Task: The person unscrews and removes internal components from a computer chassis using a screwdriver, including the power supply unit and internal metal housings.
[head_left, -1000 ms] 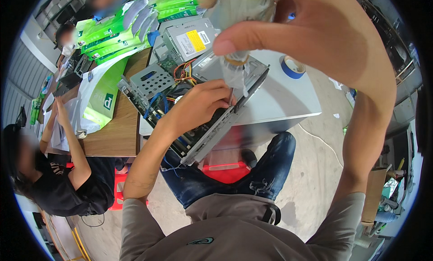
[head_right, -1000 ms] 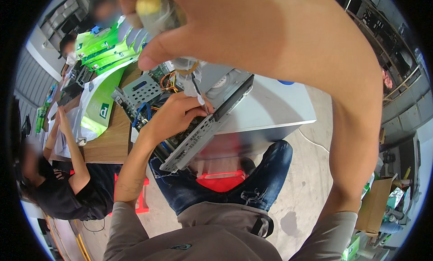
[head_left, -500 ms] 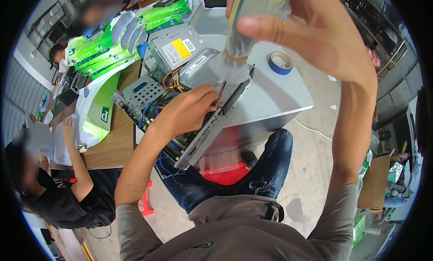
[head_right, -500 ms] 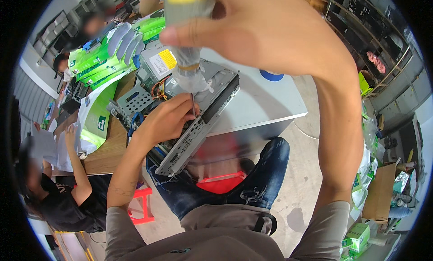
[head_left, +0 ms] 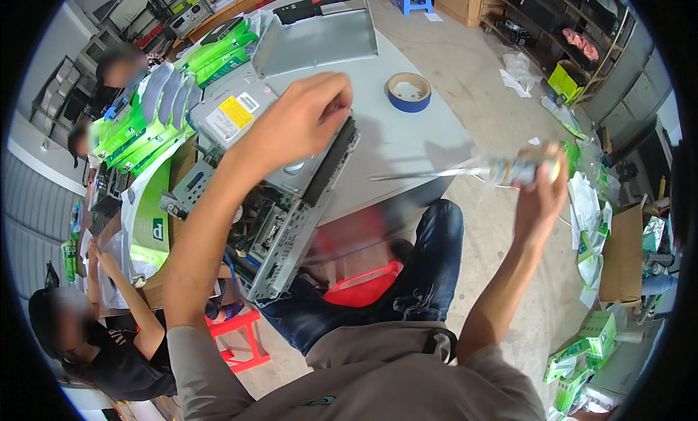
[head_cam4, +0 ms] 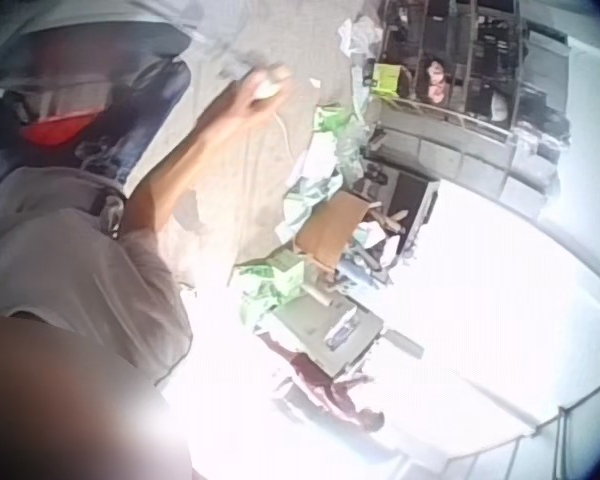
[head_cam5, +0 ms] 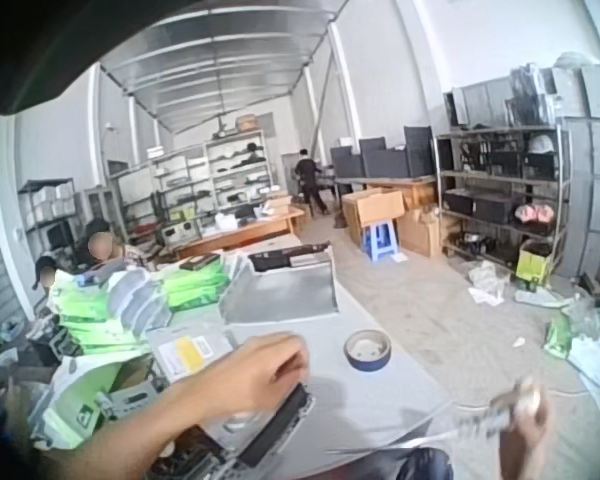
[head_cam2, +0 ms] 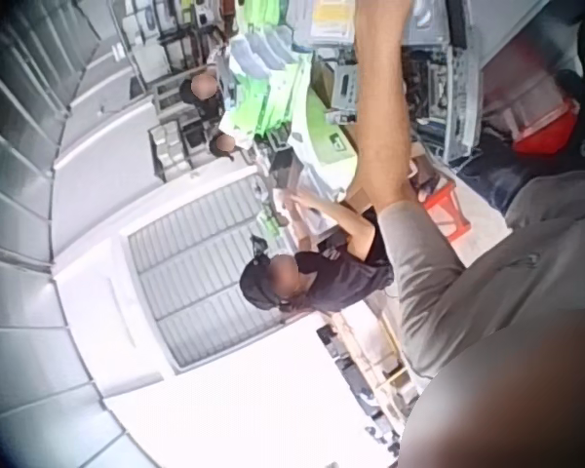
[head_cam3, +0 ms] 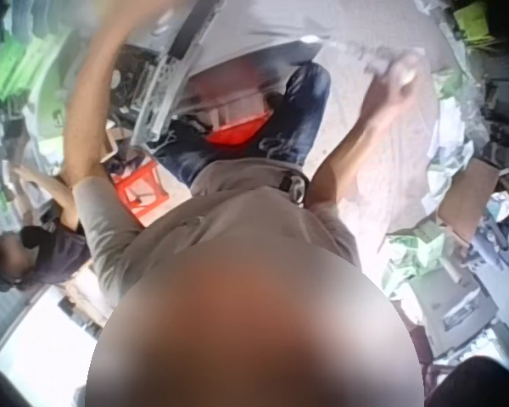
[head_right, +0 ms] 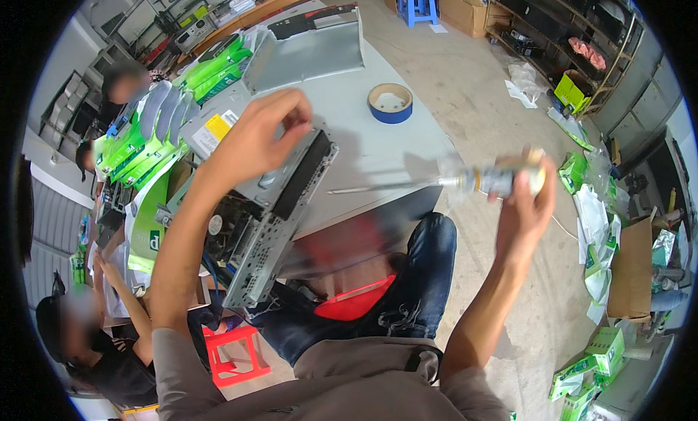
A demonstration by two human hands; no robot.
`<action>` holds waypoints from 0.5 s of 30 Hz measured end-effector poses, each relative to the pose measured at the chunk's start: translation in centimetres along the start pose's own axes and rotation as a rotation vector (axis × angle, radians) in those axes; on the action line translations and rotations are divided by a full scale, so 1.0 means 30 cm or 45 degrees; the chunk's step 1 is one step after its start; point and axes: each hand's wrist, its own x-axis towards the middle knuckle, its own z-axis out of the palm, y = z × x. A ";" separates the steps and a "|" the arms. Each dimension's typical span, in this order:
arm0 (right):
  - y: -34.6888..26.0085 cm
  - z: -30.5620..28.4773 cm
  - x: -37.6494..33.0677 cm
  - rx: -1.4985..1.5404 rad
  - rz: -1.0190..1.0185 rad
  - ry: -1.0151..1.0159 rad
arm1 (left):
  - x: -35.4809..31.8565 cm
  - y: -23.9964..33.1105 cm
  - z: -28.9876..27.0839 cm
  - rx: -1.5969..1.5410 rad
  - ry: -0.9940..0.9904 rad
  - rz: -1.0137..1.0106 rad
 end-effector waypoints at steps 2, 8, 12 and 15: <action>0.128 -0.105 -0.145 0.081 0.189 0.181 | 0.150 -0.048 0.060 0.057 -0.066 -0.006; 0.291 -0.191 -0.437 0.365 0.479 0.396 | 0.456 -0.191 0.267 0.037 -0.298 -0.031; 0.297 -0.211 -0.440 0.409 0.652 0.367 | 0.518 -0.229 0.372 0.014 -0.507 -0.153; 0.306 -0.237 -0.405 0.412 0.664 0.346 | 0.525 -0.241 0.396 0.118 -0.588 -0.191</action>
